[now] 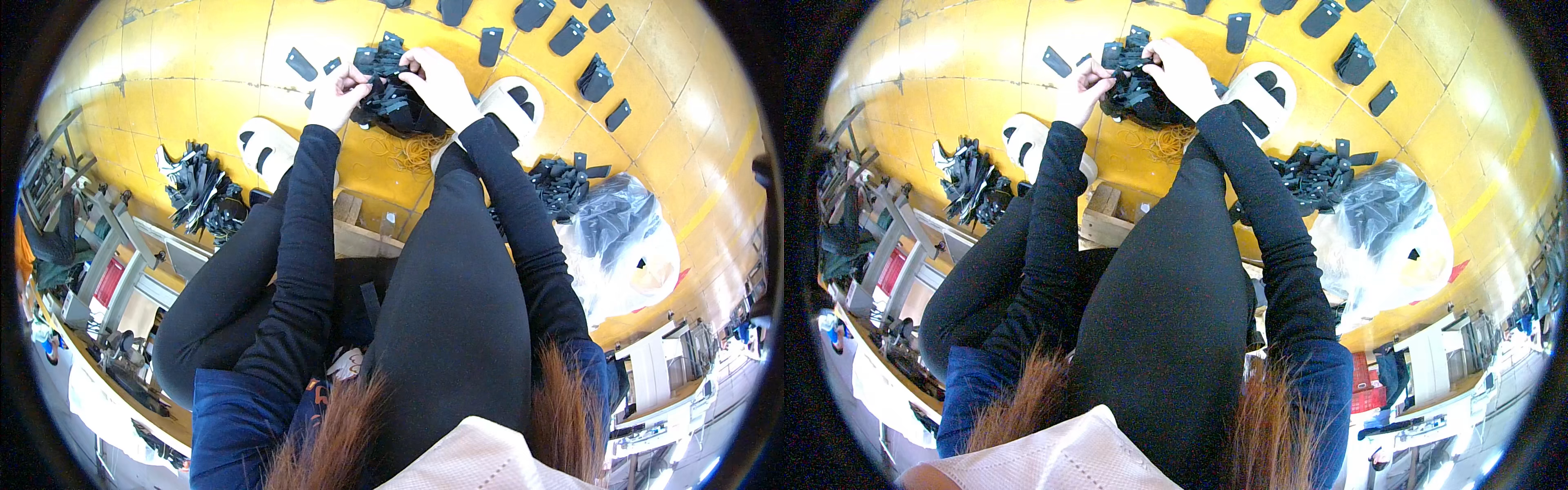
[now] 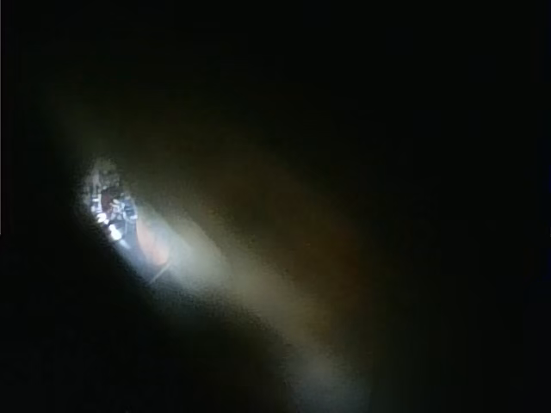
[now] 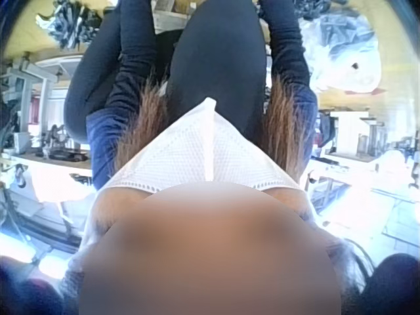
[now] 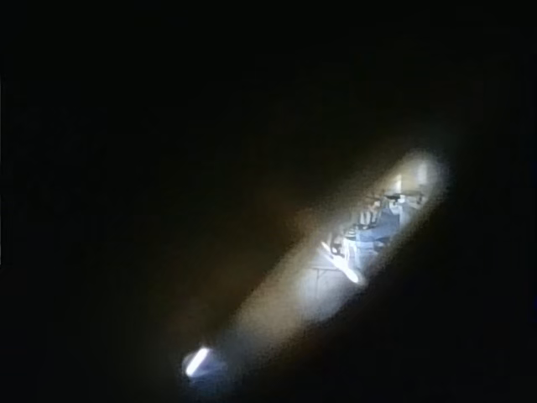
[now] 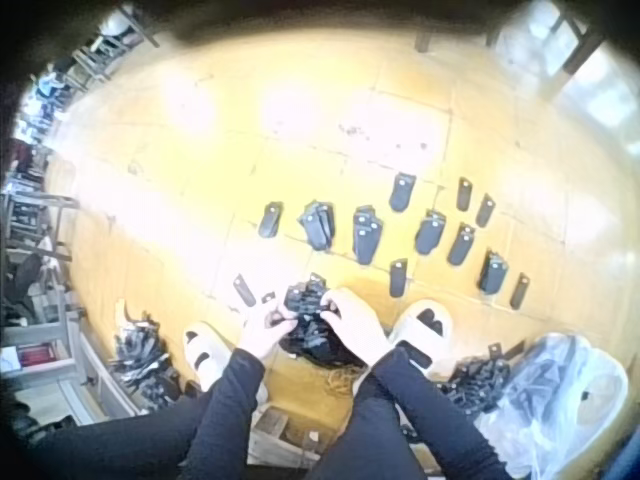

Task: The person sits on the floor and repeatedly picks up small black plastic parts, aligns them, and places them into neat rows on the yellow floor. The person handles the parts one at a time, occasionally adjusting the arrangement of the rows.

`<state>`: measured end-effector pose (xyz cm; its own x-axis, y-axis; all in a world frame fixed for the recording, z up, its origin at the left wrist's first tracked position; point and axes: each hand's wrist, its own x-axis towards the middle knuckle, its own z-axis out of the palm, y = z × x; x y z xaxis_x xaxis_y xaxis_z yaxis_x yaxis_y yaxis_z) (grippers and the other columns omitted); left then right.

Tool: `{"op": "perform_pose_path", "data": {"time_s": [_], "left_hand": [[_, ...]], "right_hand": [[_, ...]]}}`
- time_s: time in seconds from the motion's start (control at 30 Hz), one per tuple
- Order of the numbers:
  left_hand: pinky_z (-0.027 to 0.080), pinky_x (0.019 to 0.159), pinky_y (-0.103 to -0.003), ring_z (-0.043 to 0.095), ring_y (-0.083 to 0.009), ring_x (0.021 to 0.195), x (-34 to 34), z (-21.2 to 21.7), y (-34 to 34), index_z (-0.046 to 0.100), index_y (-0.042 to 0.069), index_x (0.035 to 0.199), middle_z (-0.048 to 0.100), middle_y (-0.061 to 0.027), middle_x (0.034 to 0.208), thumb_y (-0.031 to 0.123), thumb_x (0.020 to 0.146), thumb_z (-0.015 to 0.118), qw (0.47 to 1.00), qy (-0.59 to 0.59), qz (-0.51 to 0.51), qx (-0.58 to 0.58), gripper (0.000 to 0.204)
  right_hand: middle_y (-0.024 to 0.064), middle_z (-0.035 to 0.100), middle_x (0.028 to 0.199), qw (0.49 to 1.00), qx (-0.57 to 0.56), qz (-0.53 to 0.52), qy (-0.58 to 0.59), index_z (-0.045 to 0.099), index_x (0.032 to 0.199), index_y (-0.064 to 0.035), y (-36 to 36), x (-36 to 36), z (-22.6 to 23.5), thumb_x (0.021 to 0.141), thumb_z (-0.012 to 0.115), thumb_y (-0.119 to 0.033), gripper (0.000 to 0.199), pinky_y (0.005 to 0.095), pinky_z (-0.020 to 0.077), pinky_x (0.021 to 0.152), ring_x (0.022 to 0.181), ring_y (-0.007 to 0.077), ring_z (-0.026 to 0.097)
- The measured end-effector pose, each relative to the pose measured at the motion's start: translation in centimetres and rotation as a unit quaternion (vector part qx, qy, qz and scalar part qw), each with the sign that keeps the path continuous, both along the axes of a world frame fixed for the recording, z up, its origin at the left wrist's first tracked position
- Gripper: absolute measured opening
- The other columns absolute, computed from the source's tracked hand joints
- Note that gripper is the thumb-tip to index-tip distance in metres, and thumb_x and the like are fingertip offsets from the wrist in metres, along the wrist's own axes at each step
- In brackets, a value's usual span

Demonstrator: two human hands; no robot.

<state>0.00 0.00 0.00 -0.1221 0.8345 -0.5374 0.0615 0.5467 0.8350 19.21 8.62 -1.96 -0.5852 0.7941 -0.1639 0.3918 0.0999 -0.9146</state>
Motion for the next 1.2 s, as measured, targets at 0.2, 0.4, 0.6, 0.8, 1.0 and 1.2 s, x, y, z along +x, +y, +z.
{"op": "perform_pose_path", "data": {"time_s": [0.2,0.4,0.6,0.8,1.0,1.2], "left_hand": [[0.044,0.084,-0.022,0.062,-0.0148,0.085,0.1,0.2,0.7,0.048,0.006,0.090,0.067,-0.0142,0.097,-0.005,0.084,0.051,0.993,-0.111,0.046,0.014,0.014],[0.044,0.078,-0.023,0.061,-0.0111,0.085,-0.3,-0.5,0.8,0.051,0.010,0.098,0.068,-0.0088,0.096,0.000,0.086,0.056,0.986,-0.104,0.126,0.037,0.016],[0.048,0.085,-0.032,0.064,-0.0199,0.092,-0.8,0.1,1.0,0.049,0.011,0.103,0.066,-0.0112,0.095,0.001,0.088,0.056,0.948,-0.134,0.281,0.061,0.019],[0.053,0.077,-0.032,0.063,-0.0180,0.087,-1.8,0.0,1.2,0.053,0.010,0.109,0.062,-0.0070,0.093,-0.001,0.083,0.063,0.938,-0.063,0.338,0.051,0.030],[0.049,0.072,-0.024,0.059,-0.0126,0.071,-2.9,-1.5,0.6,0.066,0.006,0.106,0.063,-0.0036,0.089,0.004,0.075,0.070,0.994,0.074,0.080,-0.015,0.031],[0.048,0.074,-0.024,0.060,-0.0113,0.080,-1.6,-1.0,1.3,0.069,0.005,0.103,0.066,-0.0036,0.086,0.008,0.080,0.067,0.986,0.160,-0.010,-0.049,0.023]], "right_hand": [[0.0081,0.057,0.087,0.999,0.021,-0.041,-0.011,0.060,0.103,-0.0076,0.2,-0.1,-0.1,0.081,0.066,-0.013,0.024,0.0316,0.0480,0.070,0.077,0.0226,0.058],[0.0097,0.059,0.097,0.992,0.115,0.044,0.025,0.061,0.104,-0.0093,-0.6,-0.6,1.9,0.085,0.062,-0.020,0.022,0.0353,0.0461,0.084,0.095,0.0271,0.058],[0.0085,0.061,0.091,0.984,0.166,-0.043,-0.051,0.065,0.097,-0.0070,0.6,-3.8,0.0,0.085,0.062,-0.024,0.021,0.0365,0.0467,0.081,0.089,0.0282,0.058],[0.0039,0.058,0.086,0.955,0.251,0.060,-0.144,0.065,0.082,-0.0106,1.9,-6.1,-1.6,0.080,0.063,-0.024,0.014,0.0369,0.0434,0.081,0.089,0.0233,0.055],[0.0033,0.060,0.084,0.964,0.240,0.089,-0.070,0.064,0.084,-0.0080,1.4,-5.0,-0.4,0.081,0.064,-0.021,0.013,0.0326,0.0448,0.075,0.082,0.0194,0.057],[0.0042,0.064,0.082,0.967,-0.145,-0.138,0.159,0.062,0.098,-0.0008,1.0,-3.6,1.1,0.088,0.063,-0.010,0.014,0.0232,0.0479,0.069,0.075,0.0103,0.061]]}}
